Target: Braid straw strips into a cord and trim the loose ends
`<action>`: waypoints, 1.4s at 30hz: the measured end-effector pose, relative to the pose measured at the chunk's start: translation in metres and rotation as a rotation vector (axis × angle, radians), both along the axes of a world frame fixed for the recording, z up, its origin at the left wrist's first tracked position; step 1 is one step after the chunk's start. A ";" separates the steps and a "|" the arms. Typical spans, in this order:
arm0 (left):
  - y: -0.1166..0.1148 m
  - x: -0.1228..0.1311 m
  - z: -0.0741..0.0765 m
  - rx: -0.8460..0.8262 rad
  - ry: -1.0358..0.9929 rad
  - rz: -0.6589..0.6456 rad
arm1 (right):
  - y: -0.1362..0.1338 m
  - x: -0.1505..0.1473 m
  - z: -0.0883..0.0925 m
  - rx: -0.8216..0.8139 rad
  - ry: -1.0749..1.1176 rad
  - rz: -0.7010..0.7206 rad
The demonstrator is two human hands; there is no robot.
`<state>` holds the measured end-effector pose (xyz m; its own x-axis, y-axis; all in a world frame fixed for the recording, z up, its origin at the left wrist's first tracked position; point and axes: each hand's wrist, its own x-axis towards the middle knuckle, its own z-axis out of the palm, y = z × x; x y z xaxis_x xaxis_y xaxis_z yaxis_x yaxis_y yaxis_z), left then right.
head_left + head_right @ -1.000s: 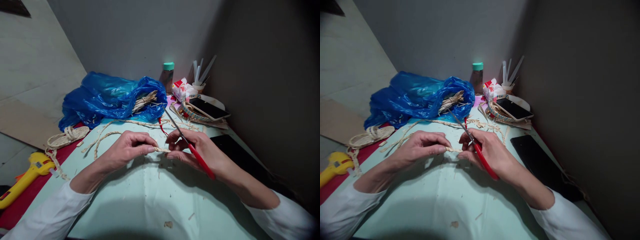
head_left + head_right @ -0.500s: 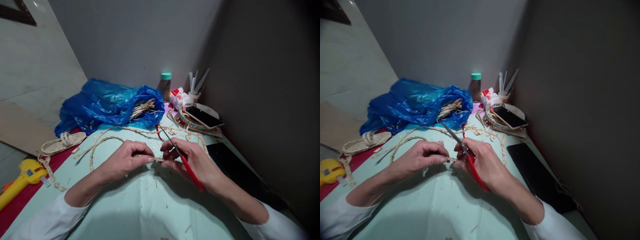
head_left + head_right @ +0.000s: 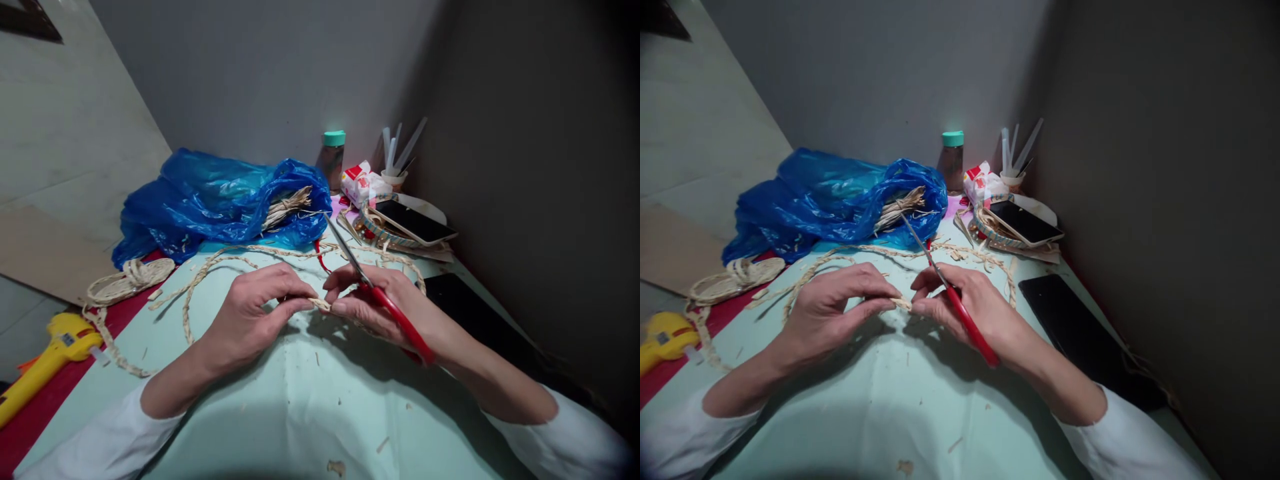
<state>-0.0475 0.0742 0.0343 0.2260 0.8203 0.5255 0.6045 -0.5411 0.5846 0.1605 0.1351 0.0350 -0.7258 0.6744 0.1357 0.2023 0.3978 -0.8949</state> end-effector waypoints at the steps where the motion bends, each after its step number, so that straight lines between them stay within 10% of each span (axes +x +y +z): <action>1: -0.001 0.001 -0.001 0.058 0.030 -0.003 | 0.001 0.000 0.001 0.023 0.005 -0.003; 10: -0.008 0.009 -0.010 0.355 0.233 0.002 | -0.003 0.000 -0.001 -0.079 0.093 0.043; 25: -0.009 0.013 -0.008 0.322 0.258 -0.056 | -0.006 -0.002 -0.006 -0.339 0.208 0.076; 36: -0.009 0.003 -0.007 0.322 0.314 -0.023 | 0.000 0.012 0.010 -0.226 0.024 0.132; 42: 0.002 -0.002 -0.010 -0.021 0.301 -0.062 | 0.006 0.021 0.013 0.060 -0.208 0.185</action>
